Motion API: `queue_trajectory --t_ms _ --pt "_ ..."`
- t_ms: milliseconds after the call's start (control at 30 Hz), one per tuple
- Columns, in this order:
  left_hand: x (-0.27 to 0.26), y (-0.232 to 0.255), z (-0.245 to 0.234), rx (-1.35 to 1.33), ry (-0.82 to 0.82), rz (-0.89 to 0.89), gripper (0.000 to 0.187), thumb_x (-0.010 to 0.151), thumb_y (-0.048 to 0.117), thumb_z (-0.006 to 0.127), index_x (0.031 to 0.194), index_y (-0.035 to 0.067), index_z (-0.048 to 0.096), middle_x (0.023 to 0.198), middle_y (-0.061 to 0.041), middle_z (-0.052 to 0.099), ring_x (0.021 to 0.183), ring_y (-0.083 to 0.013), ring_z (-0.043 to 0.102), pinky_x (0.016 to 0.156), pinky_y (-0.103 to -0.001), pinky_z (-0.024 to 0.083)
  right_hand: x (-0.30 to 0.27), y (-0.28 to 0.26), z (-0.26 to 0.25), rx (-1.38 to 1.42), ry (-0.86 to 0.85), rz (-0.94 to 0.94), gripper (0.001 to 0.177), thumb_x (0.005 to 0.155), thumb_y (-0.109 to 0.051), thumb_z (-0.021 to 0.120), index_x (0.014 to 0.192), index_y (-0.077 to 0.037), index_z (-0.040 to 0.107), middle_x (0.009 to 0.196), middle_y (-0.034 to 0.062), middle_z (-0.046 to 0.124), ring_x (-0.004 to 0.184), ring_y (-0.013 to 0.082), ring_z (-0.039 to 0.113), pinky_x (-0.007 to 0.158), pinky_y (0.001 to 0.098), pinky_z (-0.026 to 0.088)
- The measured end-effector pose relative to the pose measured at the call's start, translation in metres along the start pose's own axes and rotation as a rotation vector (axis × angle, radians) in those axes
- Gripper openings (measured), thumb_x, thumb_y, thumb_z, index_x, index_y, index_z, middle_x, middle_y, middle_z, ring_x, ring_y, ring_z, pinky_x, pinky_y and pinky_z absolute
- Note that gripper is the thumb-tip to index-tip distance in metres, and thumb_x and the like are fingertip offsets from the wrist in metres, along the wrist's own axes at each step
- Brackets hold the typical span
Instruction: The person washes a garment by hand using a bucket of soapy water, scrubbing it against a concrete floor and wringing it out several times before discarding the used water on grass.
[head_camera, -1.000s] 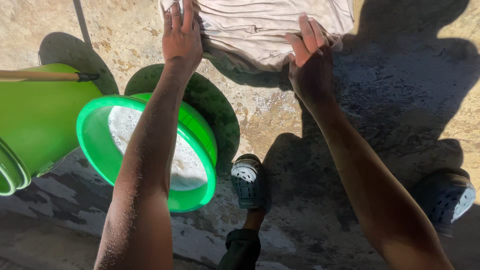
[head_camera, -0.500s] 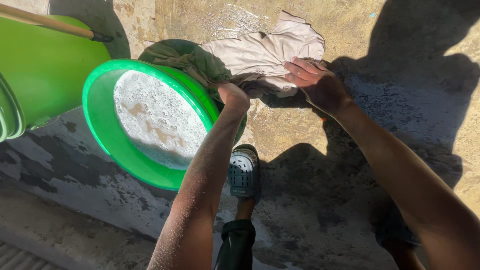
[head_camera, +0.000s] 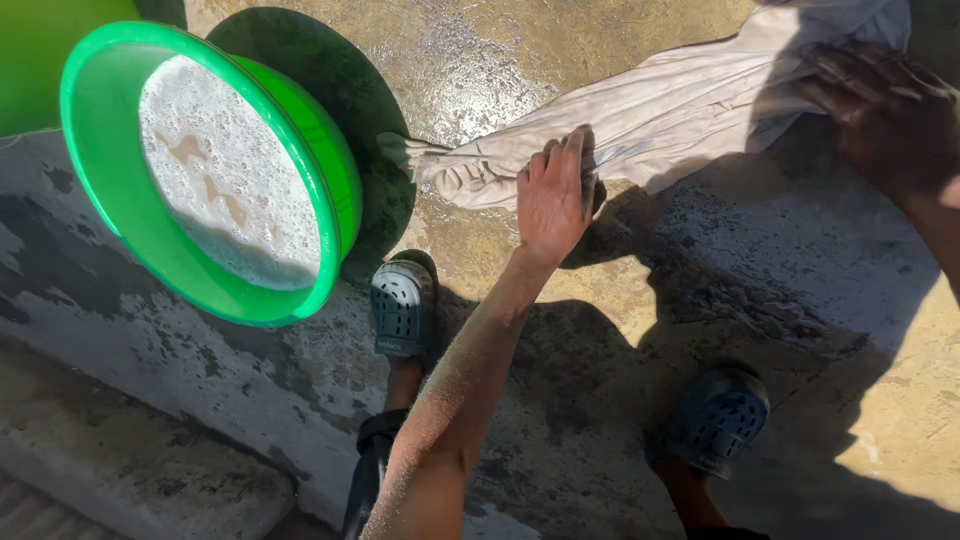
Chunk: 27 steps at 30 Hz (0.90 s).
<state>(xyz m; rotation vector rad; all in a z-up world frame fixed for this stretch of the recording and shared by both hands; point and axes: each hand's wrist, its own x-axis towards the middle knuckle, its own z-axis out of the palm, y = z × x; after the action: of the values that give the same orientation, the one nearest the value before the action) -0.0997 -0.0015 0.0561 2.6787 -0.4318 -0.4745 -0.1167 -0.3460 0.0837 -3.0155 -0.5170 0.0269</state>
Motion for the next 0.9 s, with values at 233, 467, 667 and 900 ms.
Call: queue_trajectory --t_ms 233,467,667,900 --pt "0.035 0.151 0.112 -0.023 0.071 0.238 0.058 0.092 0.030 0.061 0.146 0.026 0.041 0.147 -0.014 0.041 0.147 -0.0330 0.029 0.122 -0.061 0.023 -0.251 0.021 0.023 0.038 -0.006 0.471 0.032 0.092 -0.006 0.056 0.121 -0.007 0.071 0.137 0.0130 0.064 0.126 0.0273 0.062 0.109 0.0356 0.050" --pt "0.010 0.175 0.175 0.168 -0.068 0.820 0.044 0.093 0.020 0.058 0.136 0.022 0.056 0.146 -0.005 0.044 0.143 -0.0294 0.028 0.117 -0.066 0.022 -0.373 -0.109 0.035 0.091 -0.057 0.872 0.036 0.091 -0.003 0.057 0.125 0.000 0.068 0.140 0.0224 0.060 0.126 0.0360 0.061 0.109 0.0394 0.050" --pt "0.028 0.040 0.112 0.345 -0.049 1.048 0.031 0.099 0.011 0.059 0.130 0.008 0.059 0.139 -0.010 0.051 0.143 -0.0285 0.038 0.120 -0.055 0.028 -0.256 -0.224 0.043 0.310 0.120 1.083 0.038 0.090 -0.013 0.069 0.126 -0.002 0.069 0.140 0.0244 0.059 0.123 0.0438 0.056 0.106 0.0492 0.045" --pt "-0.004 -0.132 -0.044 0.209 0.007 0.594 0.018 0.103 0.011 0.051 0.114 0.001 0.060 0.143 -0.028 0.046 0.131 -0.0467 0.044 0.109 -0.054 0.038 -0.049 -0.291 0.092 0.479 0.418 0.835 0.060 0.090 0.002 0.070 0.143 -0.009 0.045 0.156 0.0122 0.039 0.148 0.0349 0.037 0.127 0.0446 0.032"
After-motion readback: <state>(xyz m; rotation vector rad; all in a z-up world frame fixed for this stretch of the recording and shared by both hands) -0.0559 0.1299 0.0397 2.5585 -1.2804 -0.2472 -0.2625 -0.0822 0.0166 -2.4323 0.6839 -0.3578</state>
